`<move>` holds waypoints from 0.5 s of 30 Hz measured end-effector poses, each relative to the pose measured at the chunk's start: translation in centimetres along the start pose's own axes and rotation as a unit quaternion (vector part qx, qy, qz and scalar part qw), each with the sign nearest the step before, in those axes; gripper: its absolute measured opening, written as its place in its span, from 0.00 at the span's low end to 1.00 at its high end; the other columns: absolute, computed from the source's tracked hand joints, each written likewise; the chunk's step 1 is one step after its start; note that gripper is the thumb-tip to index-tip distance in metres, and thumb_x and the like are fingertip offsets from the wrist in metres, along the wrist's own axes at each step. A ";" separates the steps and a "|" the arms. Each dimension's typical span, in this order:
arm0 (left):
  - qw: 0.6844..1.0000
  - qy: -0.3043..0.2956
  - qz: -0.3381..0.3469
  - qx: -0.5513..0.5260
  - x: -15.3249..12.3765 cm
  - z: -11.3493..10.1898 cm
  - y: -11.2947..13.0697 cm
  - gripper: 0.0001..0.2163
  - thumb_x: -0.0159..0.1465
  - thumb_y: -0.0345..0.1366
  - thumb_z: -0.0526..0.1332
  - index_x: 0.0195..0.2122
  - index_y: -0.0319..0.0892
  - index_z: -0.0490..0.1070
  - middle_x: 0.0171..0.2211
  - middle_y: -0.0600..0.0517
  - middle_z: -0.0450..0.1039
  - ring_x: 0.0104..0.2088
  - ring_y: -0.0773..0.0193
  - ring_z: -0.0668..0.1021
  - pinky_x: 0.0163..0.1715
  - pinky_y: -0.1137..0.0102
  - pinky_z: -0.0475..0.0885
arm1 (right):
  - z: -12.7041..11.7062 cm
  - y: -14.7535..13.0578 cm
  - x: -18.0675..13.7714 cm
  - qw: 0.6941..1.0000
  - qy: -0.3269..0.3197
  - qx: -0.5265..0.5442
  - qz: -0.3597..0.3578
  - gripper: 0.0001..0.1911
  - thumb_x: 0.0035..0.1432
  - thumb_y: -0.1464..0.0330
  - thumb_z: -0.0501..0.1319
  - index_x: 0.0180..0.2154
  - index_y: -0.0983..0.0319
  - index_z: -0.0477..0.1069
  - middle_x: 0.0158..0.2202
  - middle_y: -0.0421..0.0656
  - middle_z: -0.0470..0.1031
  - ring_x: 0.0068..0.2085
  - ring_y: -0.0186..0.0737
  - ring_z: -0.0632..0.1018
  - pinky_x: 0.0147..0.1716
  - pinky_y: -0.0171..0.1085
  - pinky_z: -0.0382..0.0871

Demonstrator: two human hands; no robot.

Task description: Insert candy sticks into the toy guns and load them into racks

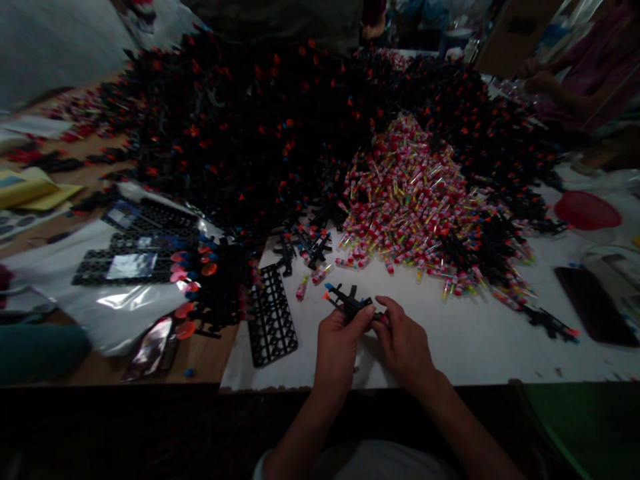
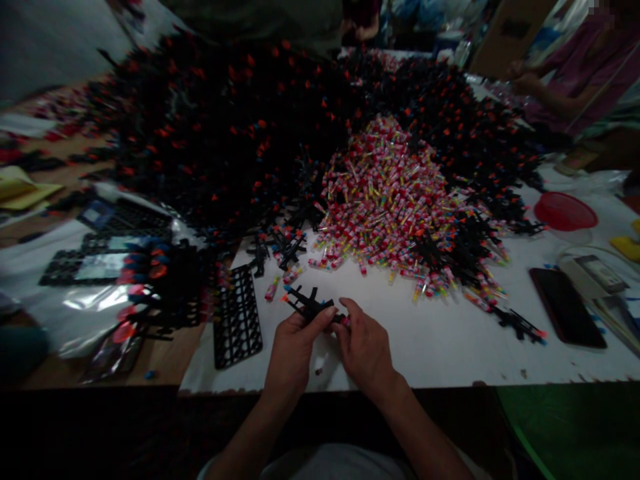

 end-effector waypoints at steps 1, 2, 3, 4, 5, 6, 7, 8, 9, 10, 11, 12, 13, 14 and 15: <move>1.000 -0.022 0.001 0.021 0.0 0.3 0.1 0.13 0.54 0.42 0.66 0.34 0.38 0.75 0.29 0.51 0.77 0.31 0.66 0.76 0.35 0.72 0.69 | -0.1 0.3 -0.2 1.000 0.009 -0.009 0.011 0.20 0.66 0.63 0.47 0.55 0.66 0.58 0.36 0.48 0.75 0.31 0.40 0.76 0.31 0.37 0.70; 0.998 -0.047 0.009 0.050 0.1 0.6 0.3 0.12 0.56 0.43 0.64 0.34 0.38 0.75 0.29 0.51 0.77 0.31 0.65 0.76 0.35 0.71 0.69 | -0.4 0.9 -0.4 1.000 0.013 -0.017 0.023 0.21 0.66 0.62 0.47 0.55 0.66 0.58 0.34 0.46 0.75 0.28 0.39 0.76 0.29 0.36 0.69; 0.994 -0.066 0.027 0.088 0.3 0.6 0.7 0.12 0.58 0.43 0.62 0.35 0.38 0.74 0.30 0.51 0.76 0.32 0.64 0.76 0.35 0.71 0.70 | -1.1 1.8 -0.5 0.999 0.019 -0.028 0.039 0.21 0.66 0.61 0.47 0.55 0.66 0.58 0.32 0.45 0.75 0.26 0.38 0.76 0.27 0.36 0.68; 0.987 -0.071 0.057 0.135 0.6 0.3 1.2 0.12 0.60 0.43 0.60 0.36 0.39 0.73 0.32 0.50 0.76 0.34 0.63 0.76 0.36 0.70 0.70 | -2.3 3.1 -0.6 0.996 0.038 -0.046 0.064 0.22 0.65 0.60 0.47 0.55 0.65 0.58 0.32 0.44 0.74 0.25 0.39 0.75 0.26 0.36 0.67; 0.976 -0.056 0.098 0.187 1.1 -0.2 2.0 0.13 0.61 0.43 0.58 0.38 0.39 0.73 0.34 0.49 0.76 0.35 0.63 0.76 0.36 0.70 0.70 | -3.8 4.6 -0.6 0.991 0.067 -0.071 0.096 0.22 0.65 0.58 0.47 0.55 0.65 0.59 0.32 0.45 0.74 0.26 0.40 0.75 0.26 0.36 0.67; 0.959 -0.021 0.148 0.242 1.6 -0.9 2.9 0.13 0.62 0.42 0.56 0.40 0.39 0.72 0.37 0.48 0.75 0.36 0.62 0.76 0.37 0.69 0.70 | -5.7 6.2 -0.6 0.980 0.103 -0.106 0.130 0.23 0.65 0.57 0.47 0.54 0.64 0.60 0.34 0.46 0.74 0.27 0.41 0.75 0.26 0.38 0.67; 0.934 0.028 0.199 0.297 2.3 -1.7 4.0 0.13 0.63 0.42 0.55 0.42 0.40 0.71 0.40 0.47 0.74 0.38 0.61 0.75 0.38 0.68 0.70 | -7.6 7.9 -0.6 0.963 0.152 -0.147 0.165 0.24 0.64 0.56 0.47 0.54 0.65 0.60 0.36 0.49 0.74 0.31 0.44 0.75 0.28 0.40 0.67; 0.901 0.083 0.246 0.346 3.0 -2.6 5.0 0.13 0.64 0.41 0.54 0.45 0.40 0.70 0.42 0.46 0.72 0.40 0.60 0.74 0.40 0.66 0.70 | -9.3 9.3 -0.4 0.946 0.186 -0.193 0.181 0.25 0.64 0.56 0.48 0.54 0.66 0.62 0.40 0.53 0.73 0.37 0.49 0.75 0.33 0.44 0.68; 0.865 0.130 0.279 0.395 3.9 -3.2 6.0 0.14 0.64 0.39 0.54 0.46 0.39 0.70 0.44 0.44 0.71 0.43 0.58 0.73 0.43 0.64 0.70 | -10.6 10.3 0.0 0.927 0.218 -0.240 0.186 0.27 0.62 0.55 0.51 0.54 0.67 0.62 0.43 0.56 0.72 0.43 0.54 0.73 0.38 0.49 0.67; 0.828 0.172 0.299 0.442 4.7 -3.7 6.8 0.14 0.64 0.38 0.54 0.47 0.38 0.70 0.45 0.43 0.70 0.45 0.56 0.72 0.46 0.62 0.68 | -11.3 10.8 0.6 0.914 0.240 -0.274 0.179 0.28 0.61 0.55 0.52 0.54 0.68 0.62 0.46 0.59 0.70 0.47 0.58 0.70 0.42 0.53 0.64; 0.795 0.203 0.302 0.485 5.7 -4.1 7.4 0.14 0.63 0.37 0.55 0.47 0.37 0.70 0.46 0.42 0.70 0.47 0.54 0.71 0.49 0.60 0.66 | -11.3 10.8 1.4 0.910 0.248 -0.291 0.159 0.28 0.60 0.56 0.54 0.54 0.69 0.63 0.48 0.60 0.68 0.50 0.60 0.67 0.45 0.56 0.61; 0.768 0.226 0.291 0.525 6.6 -4.2 7.8 0.14 0.63 0.36 0.56 0.47 0.36 0.70 0.46 0.41 0.69 0.48 0.53 0.70 0.50 0.59 0.65 | -10.5 10.2 2.5 0.918 0.242 -0.287 0.127 0.26 0.60 0.58 0.54 0.54 0.68 0.63 0.49 0.60 0.68 0.52 0.59 0.66 0.48 0.57 0.60; 0.745 0.240 0.270 0.561 7.5 -4.2 8.0 0.14 0.62 0.36 0.57 0.47 0.36 0.70 0.46 0.40 0.69 0.49 0.51 0.69 0.51 0.58 0.65 | -8.9 9.1 3.7 0.935 0.222 -0.264 0.086 0.22 0.61 0.60 0.54 0.53 0.67 0.64 0.49 0.58 0.68 0.52 0.56 0.66 0.49 0.55 0.59; 0.728 0.246 0.245 0.591 8.3 -4.0 8.1 0.14 0.61 0.36 0.59 0.46 0.36 0.71 0.46 0.40 0.69 0.49 0.50 0.69 0.50 0.58 0.65 | -6.9 7.6 5.1 0.956 0.186 -0.225 0.035 0.18 0.63 0.64 0.53 0.51 0.65 0.66 0.49 0.55 0.69 0.51 0.52 0.67 0.49 0.51 0.60; 0.716 0.247 0.225 0.614 8.9 -3.8 8.1 0.14 0.60 0.36 0.61 0.45 0.36 0.71 0.45 0.40 0.68 0.49 0.49 0.69 0.49 0.58 0.65 | -4.5 5.8 6.4 0.973 0.140 -0.182 -0.017 0.15 0.63 0.67 0.52 0.49 0.64 0.68 0.48 0.52 0.69 0.50 0.48 0.67 0.49 0.48 0.61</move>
Point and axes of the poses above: each hand's wrist, its own x-axis towards the middle knuckle, its own z-axis out of the palm, y = z × x, the point moved 4 cm from there along x, towards the middle knuckle
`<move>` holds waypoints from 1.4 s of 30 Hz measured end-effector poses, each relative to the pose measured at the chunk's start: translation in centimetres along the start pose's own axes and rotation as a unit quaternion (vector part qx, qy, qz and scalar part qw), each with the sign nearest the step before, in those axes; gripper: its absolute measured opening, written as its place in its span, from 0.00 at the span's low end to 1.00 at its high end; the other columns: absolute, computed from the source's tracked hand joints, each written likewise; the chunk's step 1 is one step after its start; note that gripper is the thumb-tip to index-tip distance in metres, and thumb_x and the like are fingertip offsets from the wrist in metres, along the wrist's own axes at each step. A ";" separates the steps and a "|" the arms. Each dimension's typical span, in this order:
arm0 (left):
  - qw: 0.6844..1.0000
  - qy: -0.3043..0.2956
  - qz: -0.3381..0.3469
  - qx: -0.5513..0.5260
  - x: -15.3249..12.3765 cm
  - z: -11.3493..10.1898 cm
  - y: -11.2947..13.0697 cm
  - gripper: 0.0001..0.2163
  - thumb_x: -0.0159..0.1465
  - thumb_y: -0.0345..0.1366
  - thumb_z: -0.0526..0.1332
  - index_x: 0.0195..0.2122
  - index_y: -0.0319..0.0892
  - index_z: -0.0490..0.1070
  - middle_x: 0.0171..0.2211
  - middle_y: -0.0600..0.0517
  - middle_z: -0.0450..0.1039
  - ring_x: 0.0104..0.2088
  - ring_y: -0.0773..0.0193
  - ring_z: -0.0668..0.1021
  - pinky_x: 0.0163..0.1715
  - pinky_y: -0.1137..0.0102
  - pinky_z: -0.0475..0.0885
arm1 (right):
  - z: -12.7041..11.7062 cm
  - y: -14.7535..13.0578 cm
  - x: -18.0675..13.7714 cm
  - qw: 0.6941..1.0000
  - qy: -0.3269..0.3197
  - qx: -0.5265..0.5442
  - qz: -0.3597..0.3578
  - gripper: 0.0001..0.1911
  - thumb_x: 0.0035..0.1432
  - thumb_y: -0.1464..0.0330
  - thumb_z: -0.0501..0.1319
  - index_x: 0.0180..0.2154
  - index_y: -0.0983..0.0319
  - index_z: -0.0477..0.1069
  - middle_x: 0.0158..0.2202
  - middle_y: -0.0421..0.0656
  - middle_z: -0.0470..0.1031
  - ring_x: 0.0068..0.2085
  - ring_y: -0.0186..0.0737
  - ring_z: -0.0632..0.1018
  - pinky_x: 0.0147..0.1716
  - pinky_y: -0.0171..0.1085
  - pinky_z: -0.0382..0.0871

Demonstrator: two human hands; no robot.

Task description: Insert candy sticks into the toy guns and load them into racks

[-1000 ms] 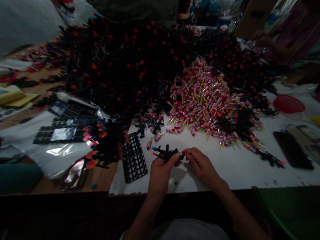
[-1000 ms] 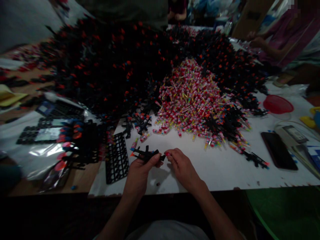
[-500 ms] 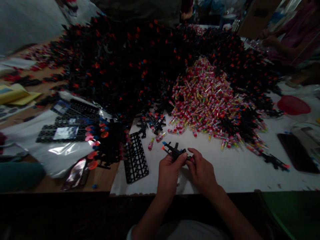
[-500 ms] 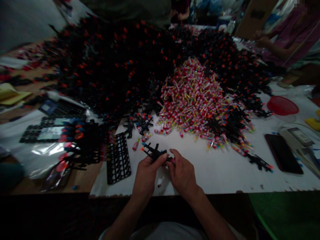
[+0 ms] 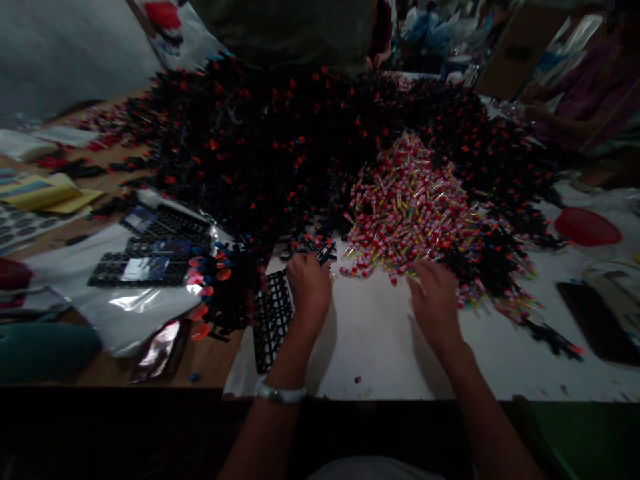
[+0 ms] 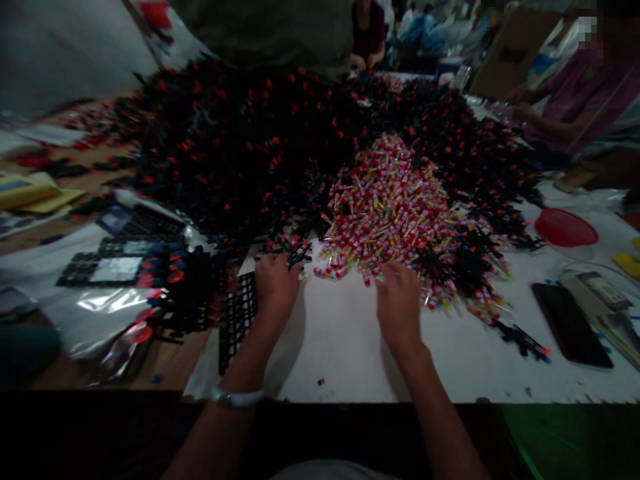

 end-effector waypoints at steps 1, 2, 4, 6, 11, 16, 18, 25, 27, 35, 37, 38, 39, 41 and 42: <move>1.000 -0.012 -0.003 0.022 0.3 0.3 0.3 0.14 0.59 0.37 0.62 0.44 0.36 0.71 0.45 0.40 0.68 0.49 0.49 0.69 0.48 0.59 0.66 | 1.8 -2.6 0.7 0.998 -0.033 0.036 -0.042 0.14 0.64 0.69 0.51 0.48 0.64 0.68 0.47 0.51 0.70 0.48 0.46 0.67 0.49 0.45 0.62; 0.999 -0.022 -0.002 0.036 0.5 0.5 0.5 0.14 0.58 0.37 0.63 0.43 0.36 0.71 0.45 0.40 0.69 0.49 0.49 0.69 0.47 0.59 0.66 | 3.6 -5.0 1.4 0.994 -0.071 0.049 -0.072 0.14 0.64 0.70 0.51 0.49 0.64 0.68 0.46 0.51 0.70 0.47 0.45 0.67 0.48 0.43 0.62; 0.999 -0.038 -0.009 0.035 0.7 0.7 0.8 0.14 0.56 0.35 0.64 0.43 0.35 0.70 0.44 0.39 0.70 0.49 0.49 0.70 0.47 0.60 0.66 | 6.5 -8.3 2.5 0.988 -0.125 0.033 -0.087 0.11 0.63 0.70 0.53 0.44 0.64 0.71 0.42 0.50 0.70 0.45 0.47 0.67 0.46 0.43 0.62; 0.997 -0.060 -0.038 0.000 0.8 0.8 0.5 0.16 0.55 0.32 0.65 0.44 0.34 0.69 0.42 0.39 0.72 0.47 0.50 0.73 0.45 0.60 0.66 | 8.1 -9.6 3.2 0.984 -0.156 0.016 -0.084 0.09 0.62 0.69 0.54 0.38 0.64 0.72 0.39 0.50 0.70 0.44 0.48 0.66 0.45 0.44 0.62; 0.988 -0.096 -0.058 -0.110 0.3 0.5 -0.7 0.10 0.55 0.33 0.63 0.39 0.38 0.72 0.36 0.44 0.76 0.38 0.54 0.77 0.38 0.65 0.68 | 6.6 -8.0 2.3 0.978 -0.156 0.131 -0.041 0.05 0.61 0.73 0.55 0.38 0.64 0.68 0.41 0.49 0.70 0.45 0.46 0.67 0.46 0.43 0.62; 0.840 -0.154 -0.117 -0.507 -3.3 0.5 -0.7 0.11 0.55 0.41 0.63 0.34 0.39 0.72 0.27 0.53 0.74 0.27 0.66 0.74 0.27 0.73 0.67 | 3.2 -7.1 -1.6 0.910 -0.205 0.349 0.094 0.10 0.65 0.69 0.48 0.47 0.62 0.60 0.38 0.43 0.70 0.36 0.37 0.73 0.38 0.37 0.68; 0.764 -0.188 -0.157 -0.597 -5.4 0.7 -0.3 0.13 0.52 0.41 0.66 0.34 0.38 0.71 0.26 0.54 0.73 0.26 0.68 0.73 0.26 0.74 0.67 | 2.3 -7.5 -3.3 0.891 -0.225 0.382 0.099 0.11 0.66 0.67 0.47 0.48 0.61 0.60 0.39 0.44 0.71 0.38 0.37 0.74 0.39 0.36 0.68; 0.736 -0.206 -0.191 -0.616 -9.4 0.8 0.3 0.15 0.53 0.40 0.66 0.38 0.38 0.69 0.29 0.52 0.76 0.29 0.64 0.77 0.26 0.71 0.73 | 1.9 -6.4 -5.7 0.903 -0.218 0.355 0.108 0.12 0.67 0.65 0.46 0.46 0.60 0.63 0.40 0.44 0.72 0.40 0.38 0.74 0.41 0.37 0.69; 0.735 -0.198 -0.191 -0.620 -9.5 0.7 0.4 0.15 0.53 0.39 0.67 0.38 0.38 0.68 0.29 0.52 0.75 0.28 0.64 0.77 0.25 0.71 0.73 | 1.8 -6.0 -5.5 0.906 -0.215 0.355 0.088 0.12 0.66 0.65 0.47 0.46 0.60 0.64 0.42 0.45 0.72 0.42 0.39 0.74 0.43 0.37 0.69; 0.728 -0.192 -0.203 -0.627 -9.6 0.7 0.6 0.14 0.51 0.38 0.68 0.34 0.37 0.68 0.27 0.52 0.76 0.26 0.65 0.77 0.26 0.69 0.74 | 1.6 -5.9 -5.1 0.900 -0.217 0.369 0.078 0.13 0.67 0.65 0.47 0.46 0.60 0.67 0.42 0.45 0.73 0.43 0.38 0.74 0.44 0.37 0.70; 0.727 -0.189 -0.204 -0.628 -9.6 0.7 0.5 0.14 0.51 0.39 0.68 0.33 0.37 0.68 0.27 0.52 0.76 0.26 0.65 0.77 0.26 0.70 0.74 | 1.6 -6.0 -5.0 0.898 -0.224 0.370 0.076 0.13 0.67 0.65 0.47 0.46 0.60 0.67 0.42 0.45 0.73 0.43 0.38 0.75 0.44 0.37 0.70; 0.727 -0.185 -0.203 -0.630 -9.7 0.7 0.5 0.14 0.51 0.39 0.68 0.33 0.38 0.68 0.27 0.53 0.76 0.25 0.65 0.77 0.26 0.70 0.74 | 1.6 -6.0 -5.0 0.899 -0.228 0.368 0.068 0.14 0.67 0.65 0.47 0.46 0.60 0.67 0.42 0.45 0.73 0.44 0.38 0.75 0.45 0.38 0.70; 0.727 -0.181 -0.202 -0.631 -9.7 0.7 0.4 0.14 0.51 0.39 0.68 0.33 0.38 0.68 0.27 0.53 0.76 0.25 0.65 0.77 0.26 0.70 0.73 | 1.5 -6.1 -5.0 0.900 -0.232 0.365 0.056 0.14 0.67 0.65 0.46 0.46 0.59 0.67 0.42 0.45 0.73 0.44 0.38 0.75 0.45 0.38 0.70; 0.726 -0.171 -0.199 -0.635 -9.8 0.8 0.4 0.14 0.50 0.39 0.68 0.33 0.38 0.68 0.27 0.53 0.76 0.25 0.66 0.76 0.26 0.71 0.73 | 1.3 -6.4 -4.9 0.906 -0.239 0.349 0.027 0.14 0.67 0.66 0.46 0.47 0.60 0.67 0.42 0.46 0.73 0.43 0.39 0.75 0.45 0.39 0.70; 0.726 -0.164 -0.201 -0.637 -9.9 0.8 0.5 0.14 0.50 0.39 0.69 0.33 0.39 0.68 0.27 0.54 0.76 0.25 0.66 0.76 0.26 0.71 0.72 | 1.2 -6.6 -4.9 0.911 -0.240 0.334 0.014 0.14 0.66 0.65 0.47 0.47 0.60 0.67 0.41 0.46 0.74 0.43 0.40 0.75 0.43 0.39 0.70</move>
Point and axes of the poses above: each hand's wrist, its own x-axis towards the middle knuckle, its own z-axis out of the palm, y = z × x, the point moved 4 cm from there along x, towards the middle knuckle
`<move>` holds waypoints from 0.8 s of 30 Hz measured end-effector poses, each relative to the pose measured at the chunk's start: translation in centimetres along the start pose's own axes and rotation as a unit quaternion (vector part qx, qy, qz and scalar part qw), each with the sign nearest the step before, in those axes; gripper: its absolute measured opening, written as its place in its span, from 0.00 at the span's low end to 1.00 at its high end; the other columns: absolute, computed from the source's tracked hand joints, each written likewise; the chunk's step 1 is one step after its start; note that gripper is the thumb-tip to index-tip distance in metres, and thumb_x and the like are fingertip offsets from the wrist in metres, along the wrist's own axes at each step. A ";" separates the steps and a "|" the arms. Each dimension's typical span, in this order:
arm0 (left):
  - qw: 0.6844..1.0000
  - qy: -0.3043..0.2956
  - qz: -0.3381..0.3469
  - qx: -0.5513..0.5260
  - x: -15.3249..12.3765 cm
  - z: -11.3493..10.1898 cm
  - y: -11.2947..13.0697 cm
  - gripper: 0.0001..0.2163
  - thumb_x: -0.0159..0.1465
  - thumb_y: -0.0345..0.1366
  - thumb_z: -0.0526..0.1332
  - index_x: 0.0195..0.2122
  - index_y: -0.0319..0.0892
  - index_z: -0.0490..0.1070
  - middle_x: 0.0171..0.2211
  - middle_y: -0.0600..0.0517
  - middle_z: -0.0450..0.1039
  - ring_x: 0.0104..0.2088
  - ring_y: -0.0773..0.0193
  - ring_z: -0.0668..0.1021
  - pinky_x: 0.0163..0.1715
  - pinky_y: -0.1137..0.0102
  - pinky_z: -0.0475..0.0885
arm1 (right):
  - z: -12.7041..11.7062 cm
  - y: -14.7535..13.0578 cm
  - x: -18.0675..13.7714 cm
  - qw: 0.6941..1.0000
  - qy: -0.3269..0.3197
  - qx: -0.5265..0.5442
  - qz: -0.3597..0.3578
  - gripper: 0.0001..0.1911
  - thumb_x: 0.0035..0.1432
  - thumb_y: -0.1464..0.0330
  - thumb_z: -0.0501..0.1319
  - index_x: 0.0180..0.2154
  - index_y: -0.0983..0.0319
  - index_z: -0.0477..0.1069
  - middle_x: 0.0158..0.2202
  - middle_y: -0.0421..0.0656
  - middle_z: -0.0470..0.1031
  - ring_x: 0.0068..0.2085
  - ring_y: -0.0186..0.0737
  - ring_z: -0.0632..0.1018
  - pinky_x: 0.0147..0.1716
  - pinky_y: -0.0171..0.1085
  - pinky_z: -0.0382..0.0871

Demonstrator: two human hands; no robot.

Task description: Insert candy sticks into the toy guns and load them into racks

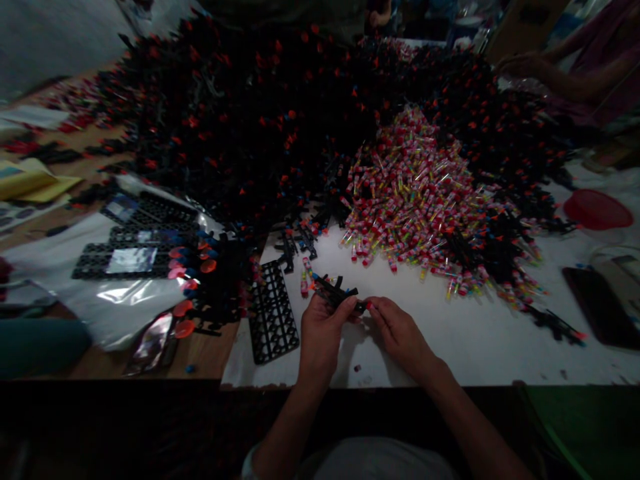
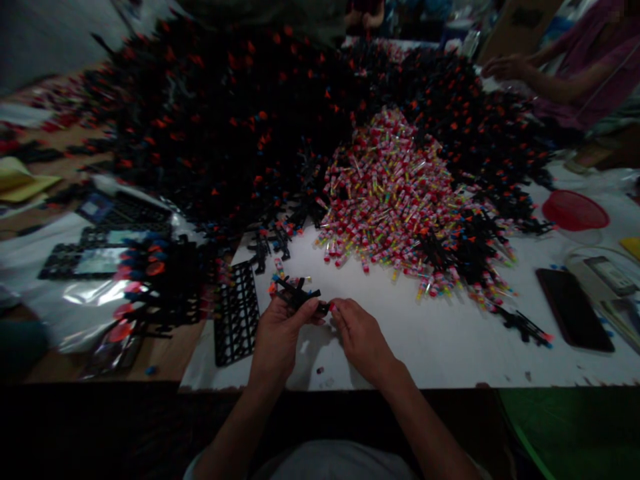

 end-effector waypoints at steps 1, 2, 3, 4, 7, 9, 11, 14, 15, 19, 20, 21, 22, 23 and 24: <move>1.000 0.007 0.000 -0.005 -0.1 0.1 -0.2 0.14 0.50 0.39 0.69 0.33 0.39 0.69 0.26 0.54 0.75 0.26 0.67 0.76 0.27 0.72 0.72 | 0.1 -0.2 -0.1 1.000 0.004 -0.024 -0.004 0.13 0.66 0.64 0.48 0.47 0.61 0.67 0.40 0.47 0.74 0.41 0.40 0.75 0.41 0.39 0.71; 1.000 0.014 -0.002 -0.010 -0.2 0.3 -0.4 0.13 0.50 0.39 0.68 0.33 0.39 0.69 0.26 0.54 0.75 0.26 0.67 0.76 0.27 0.72 0.71 | 0.2 -0.3 -0.2 0.999 0.012 -0.052 -0.005 0.13 0.65 0.64 0.49 0.46 0.62 0.67 0.39 0.47 0.74 0.39 0.41 0.75 0.39 0.38 0.71; 1.000 0.018 -0.006 -0.014 -0.3 0.6 -0.6 0.13 0.51 0.39 0.68 0.33 0.39 0.69 0.26 0.55 0.75 0.26 0.68 0.76 0.28 0.73 0.71 | 0.4 -0.4 -0.3 0.997 0.024 -0.080 -0.003 0.13 0.65 0.63 0.50 0.44 0.62 0.67 0.36 0.47 0.75 0.37 0.40 0.76 0.36 0.38 0.70; 1.000 0.017 -0.011 -0.015 -0.4 0.9 -0.7 0.13 0.51 0.39 0.68 0.33 0.39 0.69 0.27 0.55 0.75 0.27 0.68 0.75 0.29 0.73 0.70 | 0.6 -0.4 -0.4 0.994 0.038 -0.107 -0.001 0.13 0.65 0.63 0.50 0.42 0.63 0.68 0.34 0.46 0.75 0.34 0.40 0.76 0.33 0.37 0.69; 0.999 -0.025 -0.019 0.018 -0.7 2.0 -0.7 0.12 0.53 0.40 0.66 0.35 0.40 0.69 0.28 0.54 0.75 0.29 0.67 0.75 0.32 0.72 0.70 | 0.5 0.1 -1.1 0.983 0.073 -0.166 0.002 0.15 0.66 0.62 0.48 0.36 0.63 0.69 0.28 0.44 0.74 0.28 0.38 0.75 0.28 0.34 0.65; 0.993 -0.065 0.005 0.094 -0.3 2.1 0.1 0.12 0.55 0.42 0.64 0.36 0.40 0.71 0.29 0.53 0.74 0.31 0.66 0.75 0.34 0.71 0.70 | -1.5 1.3 -1.9 0.973 0.116 -0.197 0.029 0.17 0.66 0.60 0.47 0.34 0.62 0.69 0.24 0.42 0.72 0.24 0.36 0.72 0.25 0.34 0.62; 0.974 -0.047 0.075 0.208 0.7 1.0 1.6 0.12 0.58 0.44 0.61 0.38 0.41 0.72 0.32 0.51 0.74 0.33 0.64 0.75 0.36 0.69 0.70 | -5.7 3.1 -2.9 0.943 0.204 -0.246 0.096 0.18 0.66 0.58 0.47 0.35 0.62 0.70 0.24 0.42 0.71 0.24 0.36 0.70 0.25 0.34 0.61; 0.907 0.076 0.211 0.358 3.1 -2.1 3.9 0.13 0.62 0.42 0.56 0.44 0.42 0.71 0.42 0.46 0.71 0.40 0.59 0.74 0.42 0.64 0.70 | -12.6 5.1 -4.0 0.849 0.350 -0.365 0.150 0.23 0.62 0.55 0.52 0.47 0.65 0.69 0.38 0.53 0.72 0.39 0.49 0.72 0.35 0.43 0.65; 0.881 0.102 0.240 0.394 4.0 -2.9 4.3 0.13 0.62 0.40 0.55 0.46 0.42 0.70 0.45 0.44 0.70 0.44 0.56 0.73 0.46 0.61 0.68 | -13.9 5.2 -3.8 0.825 0.377 -0.395 0.144 0.26 0.61 0.54 0.54 0.51 0.67 0.66 0.43 0.57 0.70 0.45 0.54 0.70 0.41 0.49 0.64; 0.809 0.120 0.259 0.514 6.2 -4.0 3.2 0.14 0.62 0.32 0.52 0.47 0.40 0.69 0.51 0.39 0.66 0.53 0.47 0.67 0.54 0.51 0.60 | -10.4 3.7 0.5 0.895 0.289 -0.337 0.032 0.18 0.63 0.64 0.52 0.51 0.65 0.68 0.46 0.54 0.69 0.49 0.51 0.68 0.49 0.51 0.61; 0.802 0.111 0.258 0.528 6.3 -3.7 2.7 0.14 0.62 0.31 0.52 0.47 0.40 0.70 0.51 0.39 0.67 0.53 0.47 0.67 0.54 0.51 0.61 | -7.8 2.8 2.1 0.930 0.235 -0.284 -0.007 0.16 0.64 0.68 0.51 0.50 0.63 0.68 0.46 0.52 0.69 0.49 0.47 0.68 0.49 0.47 0.63; 0.797 0.100 0.259 0.536 6.2 -3.3 2.3 0.14 0.62 0.31 0.51 0.46 0.40 0.70 0.51 0.39 0.67 0.52 0.48 0.67 0.53 0.52 0.62 | -4.9 1.7 3.6 0.953 0.176 -0.243 -0.043 0.15 0.64 0.70 0.51 0.50 0.63 0.68 0.46 0.51 0.69 0.49 0.45 0.68 0.48 0.44 0.64; 0.794 0.091 0.261 0.541 6.0 -2.8 2.0 0.14 0.62 0.31 0.50 0.46 0.39 0.70 0.50 0.40 0.68 0.51 0.49 0.68 0.52 0.54 0.63 | -2.1 0.7 4.9 0.965 0.122 -0.223 -0.067 0.15 0.63 0.71 0.52 0.50 0.63 0.68 0.47 0.51 0.69 0.49 0.45 0.68 0.48 0.43 0.64; 0.791 0.084 0.263 0.546 5.8 -2.4 1.9 0.14 0.63 0.31 0.50 0.46 0.39 0.70 0.48 0.40 0.69 0.50 0.50 0.69 0.52 0.55 0.64 | 0.3 -0.1 6.0 0.969 0.079 -0.221 -0.080 0.15 0.62 0.71 0.54 0.49 0.63 0.68 0.47 0.52 0.69 0.48 0.46 0.68 0.46 0.43 0.65; 0.786 0.084 0.264 0.552 5.8 -2.1 1.9 0.14 0.63 0.31 0.50 0.46 0.38 0.70 0.47 0.40 0.70 0.49 0.51 0.69 0.51 0.56 0.64 | 2.3 -0.7 6.8 0.969 0.042 -0.228 -0.086 0.13 0.61 0.71 0.54 0.47 0.63 0.69 0.44 0.51 0.70 0.45 0.46 0.69 0.44 0.43 0.65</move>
Point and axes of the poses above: each hand's wrist, its own x-axis towards the middle knuckle, its own z-axis out of the palm, y = z × x, the point moved 4 cm from there along x, towards the middle knuckle
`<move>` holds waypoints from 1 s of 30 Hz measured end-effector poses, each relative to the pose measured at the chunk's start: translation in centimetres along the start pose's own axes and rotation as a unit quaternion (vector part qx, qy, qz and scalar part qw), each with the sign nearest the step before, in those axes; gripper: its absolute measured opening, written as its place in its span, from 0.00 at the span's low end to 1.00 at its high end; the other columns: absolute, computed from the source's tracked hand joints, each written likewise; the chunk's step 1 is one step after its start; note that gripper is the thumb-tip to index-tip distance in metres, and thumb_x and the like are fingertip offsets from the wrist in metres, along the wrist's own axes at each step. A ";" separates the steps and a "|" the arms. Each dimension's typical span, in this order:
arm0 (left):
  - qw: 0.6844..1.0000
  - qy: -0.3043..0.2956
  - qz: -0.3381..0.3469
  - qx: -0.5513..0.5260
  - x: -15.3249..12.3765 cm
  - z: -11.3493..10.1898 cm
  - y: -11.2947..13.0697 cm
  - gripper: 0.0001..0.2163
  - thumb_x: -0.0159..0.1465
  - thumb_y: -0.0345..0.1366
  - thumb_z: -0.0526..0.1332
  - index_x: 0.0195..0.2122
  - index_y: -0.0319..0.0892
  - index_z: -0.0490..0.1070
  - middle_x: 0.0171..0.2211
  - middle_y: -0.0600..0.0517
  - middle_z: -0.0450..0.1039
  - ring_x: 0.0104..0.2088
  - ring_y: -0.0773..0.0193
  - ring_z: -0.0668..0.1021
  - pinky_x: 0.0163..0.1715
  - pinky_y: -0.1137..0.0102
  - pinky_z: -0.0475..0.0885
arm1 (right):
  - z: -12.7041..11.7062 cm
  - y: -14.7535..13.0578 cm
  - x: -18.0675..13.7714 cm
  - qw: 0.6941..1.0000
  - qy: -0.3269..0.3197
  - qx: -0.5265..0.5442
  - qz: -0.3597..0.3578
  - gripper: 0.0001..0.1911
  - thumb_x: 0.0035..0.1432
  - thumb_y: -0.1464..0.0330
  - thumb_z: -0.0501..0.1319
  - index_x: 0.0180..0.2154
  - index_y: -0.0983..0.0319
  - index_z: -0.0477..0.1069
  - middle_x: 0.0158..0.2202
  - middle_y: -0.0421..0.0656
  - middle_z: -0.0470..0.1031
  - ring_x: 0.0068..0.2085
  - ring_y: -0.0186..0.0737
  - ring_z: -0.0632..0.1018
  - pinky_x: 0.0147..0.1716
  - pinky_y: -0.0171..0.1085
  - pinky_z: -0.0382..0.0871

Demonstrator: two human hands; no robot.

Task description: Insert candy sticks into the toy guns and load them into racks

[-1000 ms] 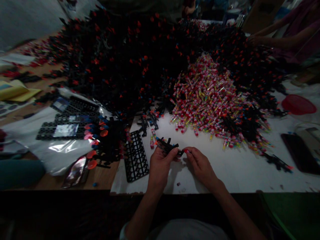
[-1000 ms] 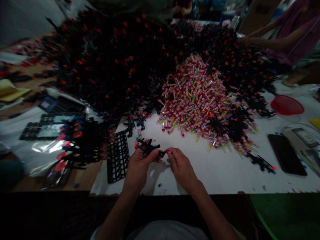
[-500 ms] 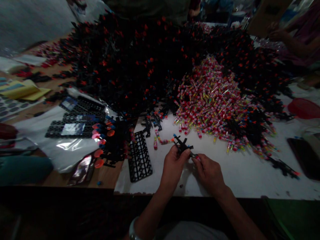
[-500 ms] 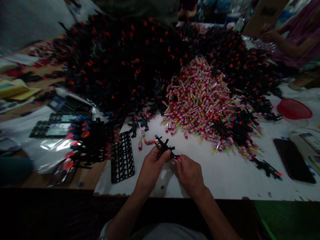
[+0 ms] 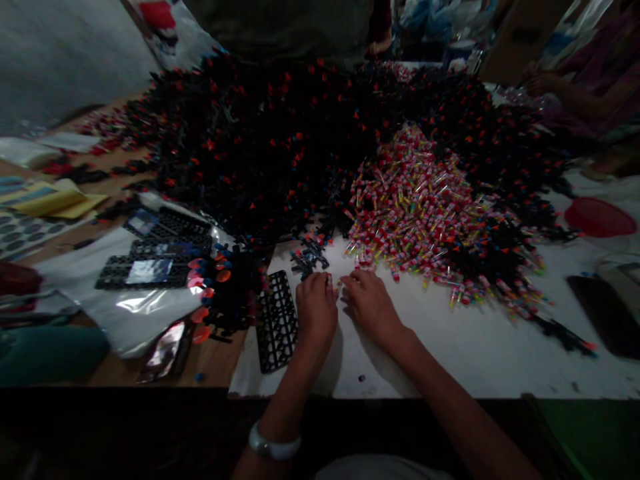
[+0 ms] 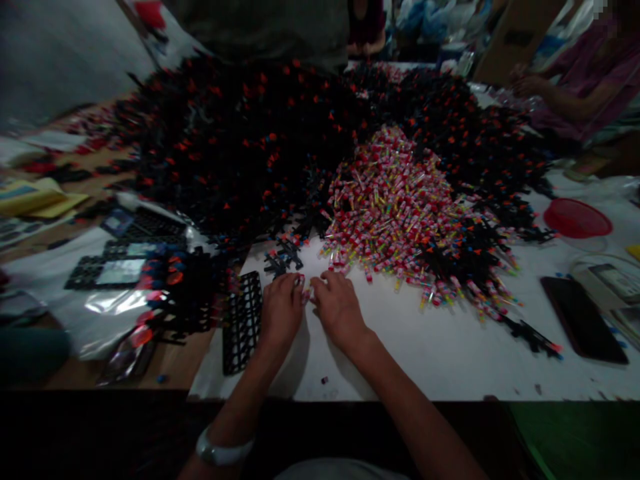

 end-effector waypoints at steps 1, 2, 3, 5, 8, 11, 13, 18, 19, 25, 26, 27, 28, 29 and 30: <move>1.000 0.007 -0.003 0.012 0.2 -0.2 0.2 0.14 0.63 0.31 0.50 0.47 0.38 0.69 0.47 0.40 0.70 0.49 0.51 0.69 0.52 0.56 0.64 | 1.1 -0.9 0.4 0.999 -0.027 -0.013 -0.009 0.11 0.61 0.71 0.54 0.45 0.63 0.70 0.41 0.50 0.70 0.43 0.46 0.69 0.42 0.43 0.65; 0.999 0.018 -0.009 0.031 0.7 -0.5 0.2 0.15 0.63 0.31 0.51 0.49 0.37 0.68 0.49 0.39 0.69 0.50 0.50 0.69 0.52 0.56 0.63 | 1.8 -1.3 0.6 0.998 -0.046 -0.029 -0.013 0.09 0.61 0.72 0.54 0.42 0.63 0.71 0.38 0.49 0.70 0.41 0.45 0.68 0.41 0.43 0.65; 0.998 0.027 -0.016 0.054 1.2 -0.8 0.0 0.16 0.62 0.31 0.52 0.51 0.36 0.67 0.51 0.38 0.67 0.52 0.49 0.68 0.53 0.56 0.62 | 2.0 -1.4 0.4 0.997 -0.057 -0.043 -0.013 0.09 0.62 0.73 0.53 0.40 0.62 0.71 0.36 0.49 0.70 0.39 0.45 0.68 0.40 0.43 0.65; 0.994 0.019 -0.028 0.104 2.4 -1.4 -0.4 0.18 0.61 0.29 0.53 0.53 0.35 0.66 0.55 0.37 0.64 0.54 0.47 0.66 0.53 0.55 0.61 | 1.5 -0.5 -0.3 0.997 -0.056 -0.056 0.004 0.09 0.61 0.75 0.52 0.36 0.63 0.71 0.35 0.49 0.69 0.39 0.46 0.68 0.39 0.43 0.64; 0.990 -0.041 -0.027 0.136 3.2 -1.4 -1.0 0.18 0.60 0.26 0.54 0.52 0.37 0.67 0.53 0.38 0.66 0.52 0.47 0.68 0.51 0.56 0.64 | 0.1 1.0 -1.3 0.998 -0.038 -0.020 0.040 0.08 0.59 0.77 0.54 0.37 0.64 0.70 0.35 0.48 0.69 0.39 0.45 0.68 0.40 0.42 0.64; 0.991 -0.051 -0.010 0.120 2.5 -1.2 -0.8 0.17 0.60 0.28 0.56 0.51 0.37 0.68 0.50 0.39 0.67 0.50 0.49 0.69 0.50 0.58 0.66 | -0.3 0.4 -1.6 0.999 -0.032 0.029 0.022 0.11 0.59 0.77 0.54 0.42 0.63 0.69 0.37 0.47 0.69 0.41 0.43 0.69 0.40 0.40 0.65; 0.994 -0.040 0.002 0.100 1.8 -1.1 -0.6 0.17 0.59 0.30 0.58 0.50 0.37 0.69 0.48 0.40 0.67 0.50 0.50 0.69 0.50 0.59 0.66 | 0.3 -0.8 -1.6 0.998 -0.049 0.043 -0.015 0.12 0.61 0.75 0.53 0.45 0.60 0.69 0.38 0.46 0.69 0.40 0.41 0.69 0.38 0.38 0.64; 0.997 -0.052 0.009 0.050 0.6 -1.0 -1.0 0.17 0.58 0.29 0.60 0.50 0.36 0.69 0.47 0.42 0.64 0.49 0.53 0.69 0.51 0.60 0.67 | 1.8 -1.8 -3.0 0.995 -0.070 0.011 -0.070 0.09 0.61 0.65 0.57 0.42 0.61 0.72 0.37 0.47 0.69 0.39 0.42 0.68 0.38 0.39 0.63; 0.997 -0.062 0.011 0.042 0.5 -1.1 -1.1 0.17 0.58 0.28 0.60 0.50 0.36 0.69 0.47 0.42 0.64 0.49 0.53 0.70 0.51 0.61 0.67 | 1.7 -1.2 -3.4 0.996 -0.065 0.004 -0.062 0.08 0.61 0.66 0.58 0.41 0.61 0.72 0.37 0.47 0.69 0.39 0.43 0.67 0.39 0.39 0.62; 0.996 -0.082 0.006 0.020 0.1 -1.2 -1.2 0.18 0.57 0.27 0.61 0.50 0.36 0.70 0.47 0.42 0.64 0.50 0.52 0.69 0.52 0.60 0.67 | -0.3 1.8 -4.5 0.997 -0.070 -0.015 0.018 0.07 0.60 0.70 0.58 0.41 0.64 0.70 0.38 0.47 0.70 0.41 0.45 0.68 0.42 0.42 0.62; 0.997 -0.078 0.008 0.018 0.0 -1.2 -1.2 0.17 0.58 0.28 0.61 0.50 0.36 0.70 0.47 0.43 0.64 0.50 0.52 0.69 0.52 0.60 0.67 | -0.5 1.8 -4.5 0.997 -0.077 -0.020 0.020 0.08 0.60 0.70 0.58 0.42 0.63 0.69 0.38 0.47 0.70 0.41 0.45 0.68 0.42 0.43 0.63; 0.997 -0.073 0.007 0.014 0.0 -1.2 -1.2 0.17 0.58 0.28 0.61 0.49 0.36 0.70 0.47 0.43 0.64 0.50 0.52 0.69 0.52 0.60 0.67 | -0.6 1.8 -4.4 0.996 -0.083 -0.022 0.021 0.08 0.60 0.70 0.58 0.43 0.63 0.69 0.39 0.47 0.70 0.41 0.46 0.68 0.42 0.43 0.63; 0.998 -0.069 0.003 0.006 0.0 -1.2 -1.3 0.17 0.57 0.28 0.61 0.49 0.37 0.70 0.47 0.43 0.63 0.49 0.52 0.69 0.53 0.60 0.67 | -0.7 1.7 -4.4 0.996 -0.087 -0.019 0.026 0.07 0.60 0.69 0.58 0.41 0.63 0.69 0.38 0.47 0.70 0.41 0.46 0.68 0.42 0.44 0.63; 0.998 -0.067 -0.003 -0.004 -0.1 -1.1 -1.4 0.18 0.57 0.29 0.62 0.49 0.37 0.70 0.46 0.44 0.63 0.49 0.53 0.70 0.53 0.60 0.67 | -0.8 1.7 -4.4 0.996 -0.085 -0.008 0.035 0.06 0.61 0.70 0.57 0.40 0.63 0.69 0.38 0.47 0.70 0.41 0.46 0.68 0.42 0.44 0.63; 0.998 -0.067 -0.011 -0.017 -0.2 -1.1 -1.5 0.18 0.56 0.29 0.62 0.50 0.37 0.69 0.46 0.44 0.63 0.48 0.54 0.70 0.52 0.61 0.67 | -1.0 1.8 -4.3 0.996 -0.078 0.013 0.051 0.04 0.61 0.70 0.57 0.38 0.63 0.69 0.37 0.47 0.70 0.41 0.45 0.69 0.43 0.43 0.64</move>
Point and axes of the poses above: each hand's wrist, its own x-axis towards the middle knuckle, its own z-axis out of the palm, y = z × x, the point moved 4 cm from there along x, towards the middle knuckle
